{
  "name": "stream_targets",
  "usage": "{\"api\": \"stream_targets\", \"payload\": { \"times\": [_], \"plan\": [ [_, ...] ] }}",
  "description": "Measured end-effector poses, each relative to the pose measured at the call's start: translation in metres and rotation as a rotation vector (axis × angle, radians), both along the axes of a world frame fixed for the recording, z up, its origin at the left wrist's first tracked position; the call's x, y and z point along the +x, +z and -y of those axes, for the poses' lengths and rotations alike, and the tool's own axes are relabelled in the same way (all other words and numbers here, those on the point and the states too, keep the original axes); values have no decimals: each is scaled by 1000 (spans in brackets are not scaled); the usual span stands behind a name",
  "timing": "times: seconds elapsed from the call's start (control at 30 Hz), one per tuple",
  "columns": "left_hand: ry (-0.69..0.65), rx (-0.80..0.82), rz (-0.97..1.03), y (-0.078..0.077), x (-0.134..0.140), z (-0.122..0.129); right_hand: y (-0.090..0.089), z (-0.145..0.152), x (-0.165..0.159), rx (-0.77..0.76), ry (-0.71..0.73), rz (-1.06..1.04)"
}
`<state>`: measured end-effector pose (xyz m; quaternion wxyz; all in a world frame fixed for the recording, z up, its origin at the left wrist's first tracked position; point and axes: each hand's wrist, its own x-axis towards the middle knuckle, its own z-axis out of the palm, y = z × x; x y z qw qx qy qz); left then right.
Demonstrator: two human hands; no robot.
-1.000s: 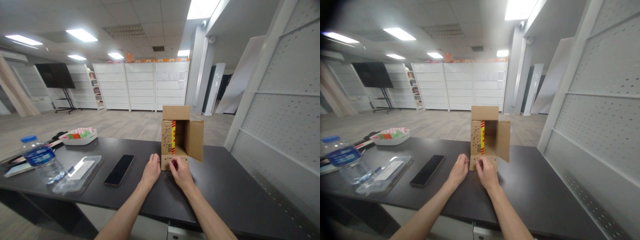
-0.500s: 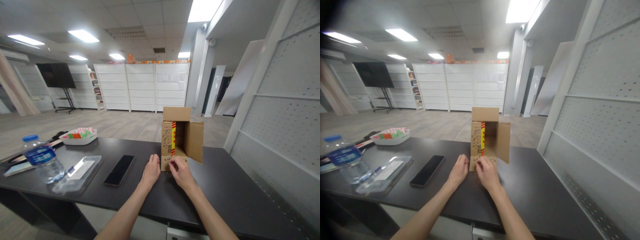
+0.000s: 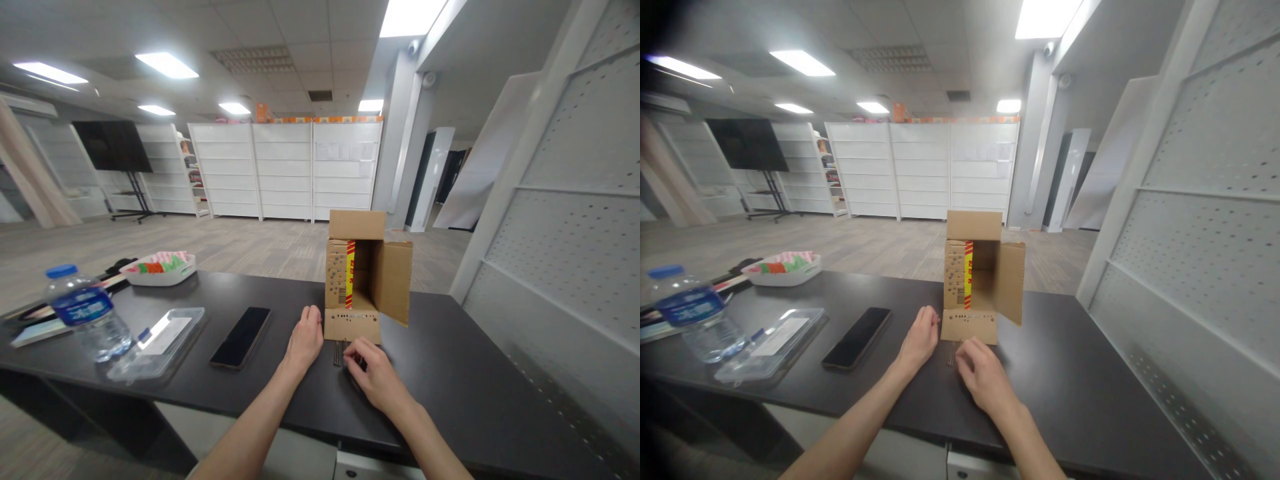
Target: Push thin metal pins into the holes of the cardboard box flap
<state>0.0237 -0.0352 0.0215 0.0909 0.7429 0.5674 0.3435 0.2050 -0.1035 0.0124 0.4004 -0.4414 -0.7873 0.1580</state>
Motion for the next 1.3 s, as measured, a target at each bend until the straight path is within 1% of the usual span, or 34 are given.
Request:
{"api": "stream_targets", "payload": {
  "times": [0.1,0.23,0.53,0.8,1.1,1.3],
  "plan": [
    [-5,1,8,-2,0,-1,-3,3,-1,-35,24,10],
    [-4,5,6,-3,0,-1,-2,3,-3,-56,25,65],
    [-6,-2,13,-1,0,-1,4,7,-5,-42,56,143],
    [-8,7,9,-2,-1,-1,4,8,-7,-19,51,202],
    [-8,-10,25,-1,-1,1,4,6,-8,-29,62,211],
    [-8,12,11,-3,0,0,4,6,-9,-31,65,207]
  ]
}}
